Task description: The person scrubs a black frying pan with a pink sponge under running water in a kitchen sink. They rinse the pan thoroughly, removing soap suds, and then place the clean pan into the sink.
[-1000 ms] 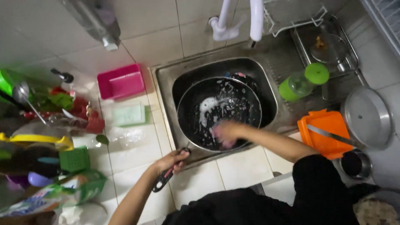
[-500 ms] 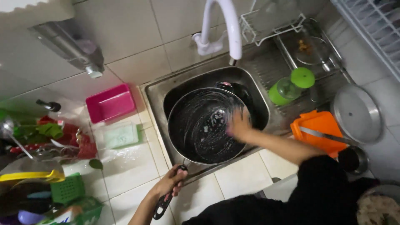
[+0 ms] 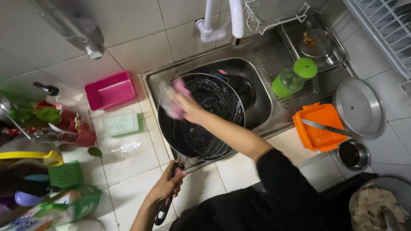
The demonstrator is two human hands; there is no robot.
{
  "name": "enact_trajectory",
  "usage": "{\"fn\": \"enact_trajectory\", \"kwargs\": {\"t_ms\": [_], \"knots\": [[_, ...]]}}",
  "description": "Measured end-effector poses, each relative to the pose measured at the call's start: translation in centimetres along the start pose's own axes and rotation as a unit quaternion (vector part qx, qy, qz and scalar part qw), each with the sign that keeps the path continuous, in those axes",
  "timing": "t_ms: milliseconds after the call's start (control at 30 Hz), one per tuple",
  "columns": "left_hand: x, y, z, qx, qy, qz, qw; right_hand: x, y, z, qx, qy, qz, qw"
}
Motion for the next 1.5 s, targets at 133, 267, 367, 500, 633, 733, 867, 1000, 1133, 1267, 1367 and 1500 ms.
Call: {"fn": "enact_trajectory", "kwargs": {"t_ms": [133,267,367,500,633,733,867,1000,1133,1267,1367,1500], "knots": [[-0.7,0.6,-0.4,0.015,0.006,0.001,1.0,-4.8,-0.7,11.0,0.008,0.211,0.124,0.97],[-0.7,1.2,-0.5,0.012,0.03,0.002,0.999,-11.6,-2.8,2.6,0.192,0.363,-0.224,0.884],[-0.6,1.3,-0.4,0.005,0.04,-0.009,0.999,-20.8,-0.9,-5.6,0.379,0.39,-0.483,0.686],[0.5,1.0,-0.1,-0.005,0.047,-0.013,0.999,-29.5,-11.4,-22.3,0.395,0.531,-0.439,0.608],[1.2,0.1,0.7,-0.012,0.011,-0.017,1.0,-25.6,0.2,-15.2,0.352,0.606,-0.49,0.519],[2.2,-1.1,1.1,-0.018,0.013,-0.012,1.0,-21.8,1.9,-11.5,0.215,0.715,-0.473,0.469],[-0.2,-1.1,1.9,-0.015,-0.004,-0.028,1.0,-27.7,1.6,-14.2,0.335,0.552,-0.529,0.551],[0.0,-2.4,1.9,-0.017,0.029,-0.025,0.999,-31.3,0.2,-12.6,0.264,0.489,-0.543,0.629],[0.6,-2.6,1.5,-0.017,0.021,-0.01,1.0,-23.6,4.9,-13.8,0.427,0.524,-0.489,0.552],[-0.2,-3.0,2.1,-0.023,-0.003,-0.007,1.0,-14.2,3.7,-13.3,0.17,0.722,-0.269,0.614],[0.8,-3.4,2.6,-0.036,-0.019,-0.009,0.999,-13.8,2.5,-10.5,0.02,0.765,-0.114,0.634],[0.9,-4.2,2.9,-0.035,-0.033,0.005,0.999,-17.9,3.0,-5.2,-0.007,0.769,-0.03,0.639]]}}
Point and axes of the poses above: each hand's wrist, its own y-axis away from the middle knuckle, its own z-axis out of the palm, x = y × z, the point moved 7 cm from there along -y, towards the middle knuckle, and after that the axes turned 6 degrees about z, right-handed, at the moved point
